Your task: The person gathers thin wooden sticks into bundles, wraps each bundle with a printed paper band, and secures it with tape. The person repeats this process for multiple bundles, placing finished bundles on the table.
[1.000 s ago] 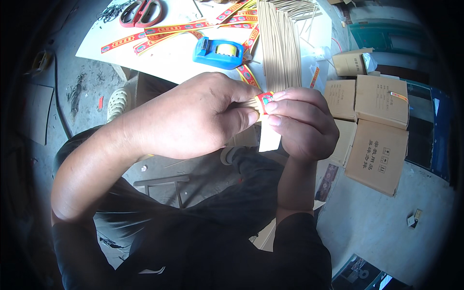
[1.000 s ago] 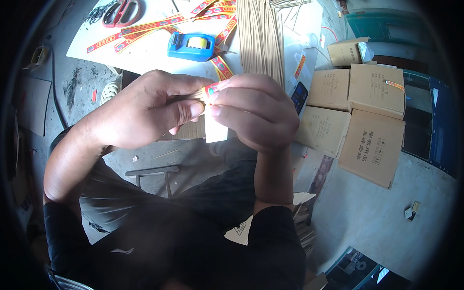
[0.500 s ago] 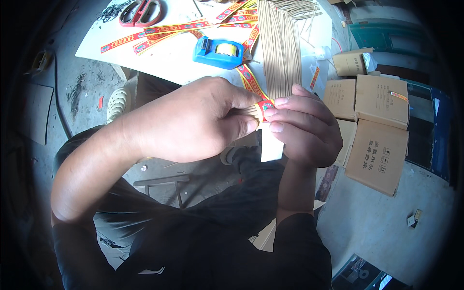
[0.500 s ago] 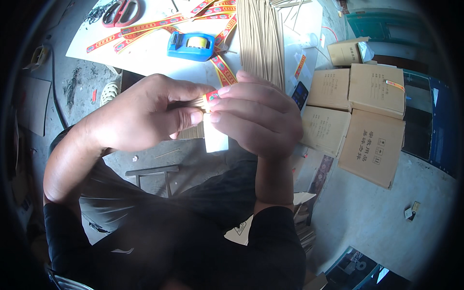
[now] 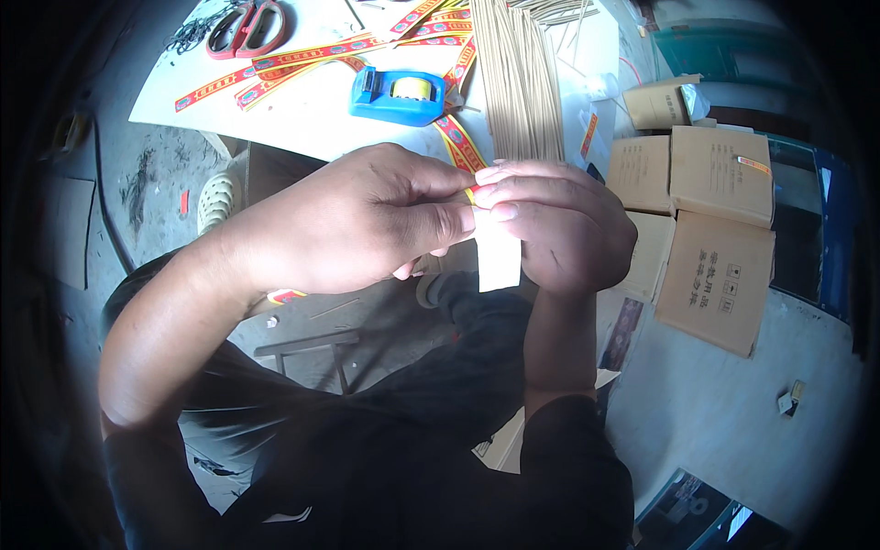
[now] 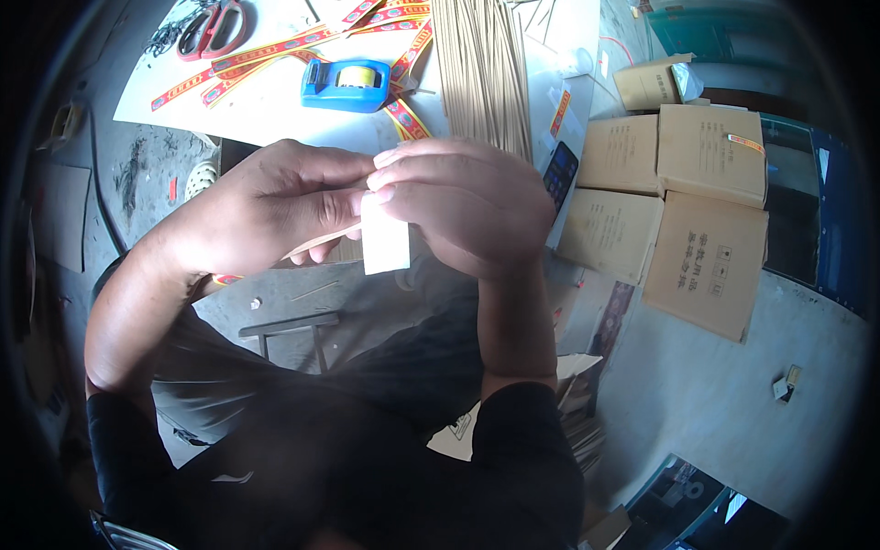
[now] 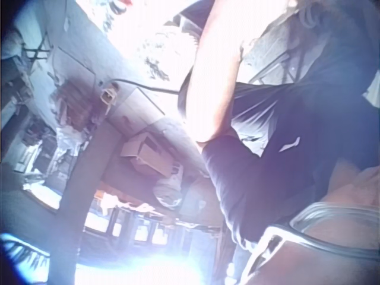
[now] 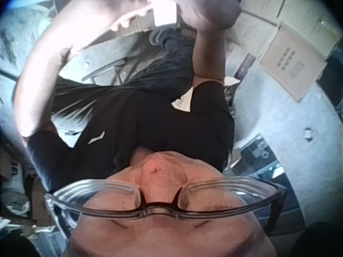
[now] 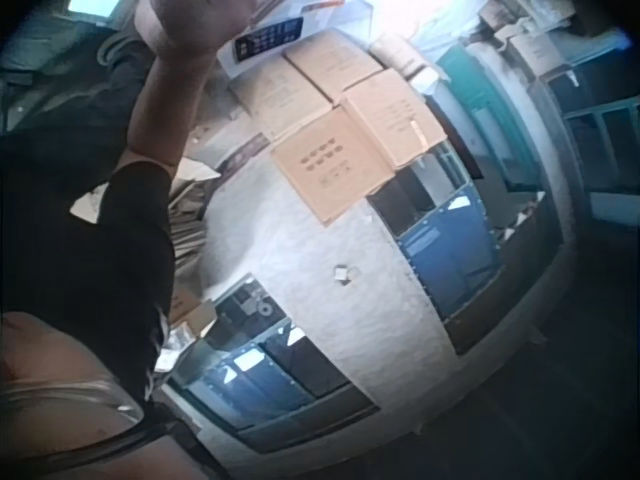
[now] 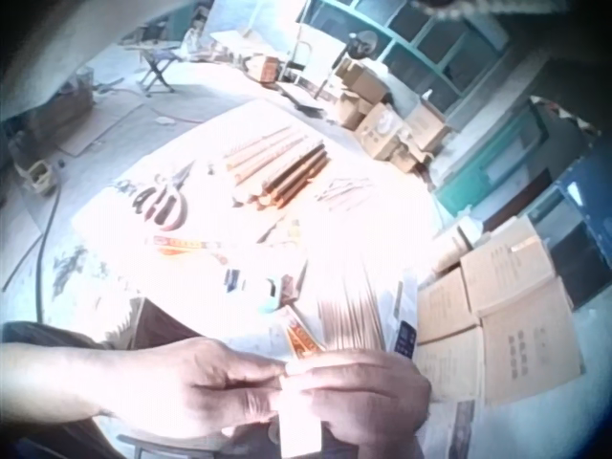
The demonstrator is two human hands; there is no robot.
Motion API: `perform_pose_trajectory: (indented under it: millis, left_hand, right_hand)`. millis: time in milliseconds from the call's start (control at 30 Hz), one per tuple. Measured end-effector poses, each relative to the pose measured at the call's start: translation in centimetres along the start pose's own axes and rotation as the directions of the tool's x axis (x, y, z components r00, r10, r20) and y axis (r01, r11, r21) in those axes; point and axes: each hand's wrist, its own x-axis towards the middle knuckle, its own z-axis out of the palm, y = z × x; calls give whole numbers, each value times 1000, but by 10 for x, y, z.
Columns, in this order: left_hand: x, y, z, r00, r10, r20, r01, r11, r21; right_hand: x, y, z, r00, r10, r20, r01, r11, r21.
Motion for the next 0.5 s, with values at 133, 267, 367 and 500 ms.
perform_pose_trajectory:
  millis: [133,267,367,500]
  left_hand:
    - [2,-4,0,1000,-22,-17,22,999,-24]
    - [-1,5,1,997,-63,-48,59,995,-76]
    - [-1,4,0,995,-29,-96,22,997,-80]
    - [-1,4,-9,992,-34,-121,27,998,-60]
  right_hand:
    - [1,1,5,995,94,-34,-94,996,6]
    - [-12,11,7,911,332,-244,-195,870,452]
    - [-17,17,-5,852,469,-232,-225,729,646]
    - [-13,5,-14,773,634,2,-477,579,662]
